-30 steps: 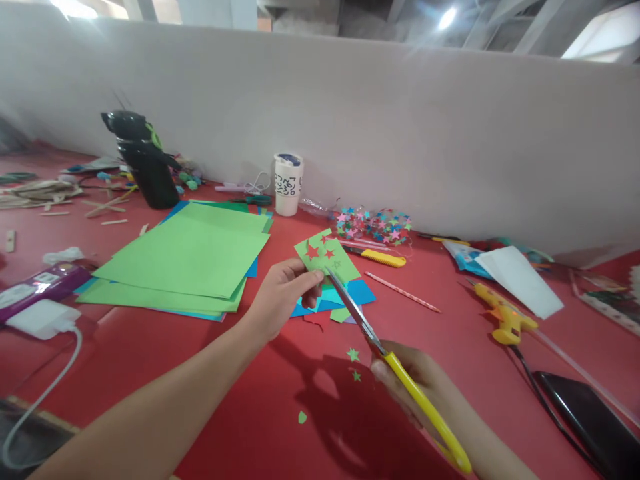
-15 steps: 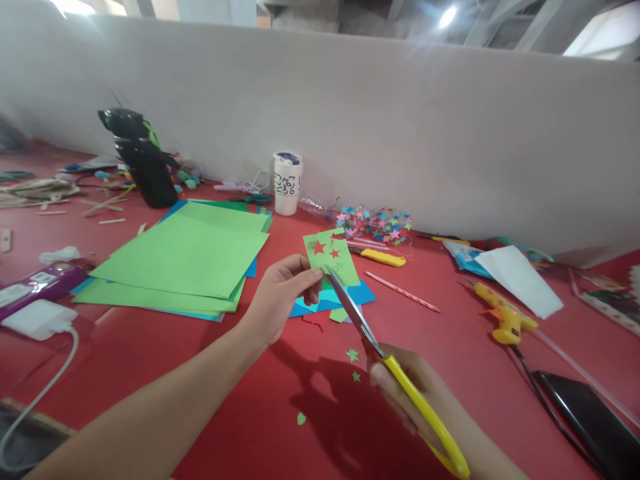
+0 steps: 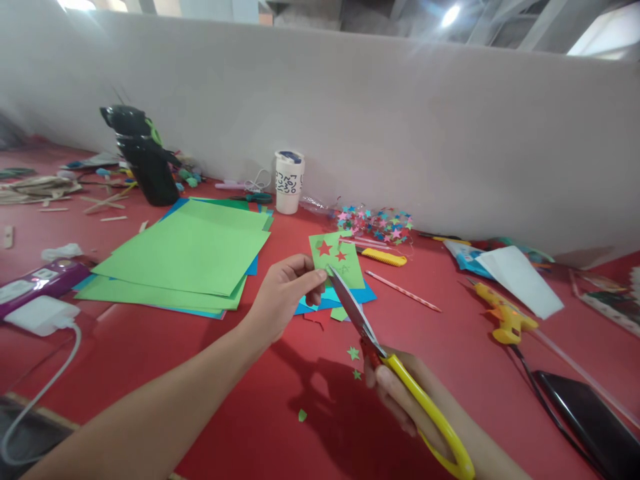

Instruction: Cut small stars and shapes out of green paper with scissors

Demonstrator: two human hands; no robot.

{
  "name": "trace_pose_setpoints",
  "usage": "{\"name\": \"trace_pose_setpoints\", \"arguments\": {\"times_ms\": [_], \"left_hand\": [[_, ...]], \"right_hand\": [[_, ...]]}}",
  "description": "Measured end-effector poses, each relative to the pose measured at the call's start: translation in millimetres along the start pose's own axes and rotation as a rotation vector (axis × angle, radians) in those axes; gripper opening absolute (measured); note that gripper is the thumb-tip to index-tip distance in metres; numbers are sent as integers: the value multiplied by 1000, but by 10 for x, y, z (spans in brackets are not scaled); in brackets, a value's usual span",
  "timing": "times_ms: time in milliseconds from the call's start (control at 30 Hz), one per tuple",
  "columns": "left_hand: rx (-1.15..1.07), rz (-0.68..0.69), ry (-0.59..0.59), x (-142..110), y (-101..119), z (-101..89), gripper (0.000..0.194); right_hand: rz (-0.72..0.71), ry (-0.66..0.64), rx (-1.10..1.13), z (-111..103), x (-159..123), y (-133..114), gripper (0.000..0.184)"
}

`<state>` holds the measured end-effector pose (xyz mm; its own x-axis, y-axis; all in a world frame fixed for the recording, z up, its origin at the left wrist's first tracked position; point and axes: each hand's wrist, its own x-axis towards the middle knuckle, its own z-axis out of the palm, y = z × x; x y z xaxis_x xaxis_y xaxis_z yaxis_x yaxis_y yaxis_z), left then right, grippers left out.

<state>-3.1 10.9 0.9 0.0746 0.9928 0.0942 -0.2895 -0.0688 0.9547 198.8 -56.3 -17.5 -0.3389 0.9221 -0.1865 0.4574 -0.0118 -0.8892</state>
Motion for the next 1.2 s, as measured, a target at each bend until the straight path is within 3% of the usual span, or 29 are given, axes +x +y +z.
{"name": "trace_pose_setpoints", "arguments": {"times_ms": [400,1200], "left_hand": [[-9,-8,16,-6,1,21,11],[-39,-17,-11,-2,1,4,16]], "right_hand": [[33,80,18,41,-6,-23,51],[65,94,5,49,-2,-9,50]]}}
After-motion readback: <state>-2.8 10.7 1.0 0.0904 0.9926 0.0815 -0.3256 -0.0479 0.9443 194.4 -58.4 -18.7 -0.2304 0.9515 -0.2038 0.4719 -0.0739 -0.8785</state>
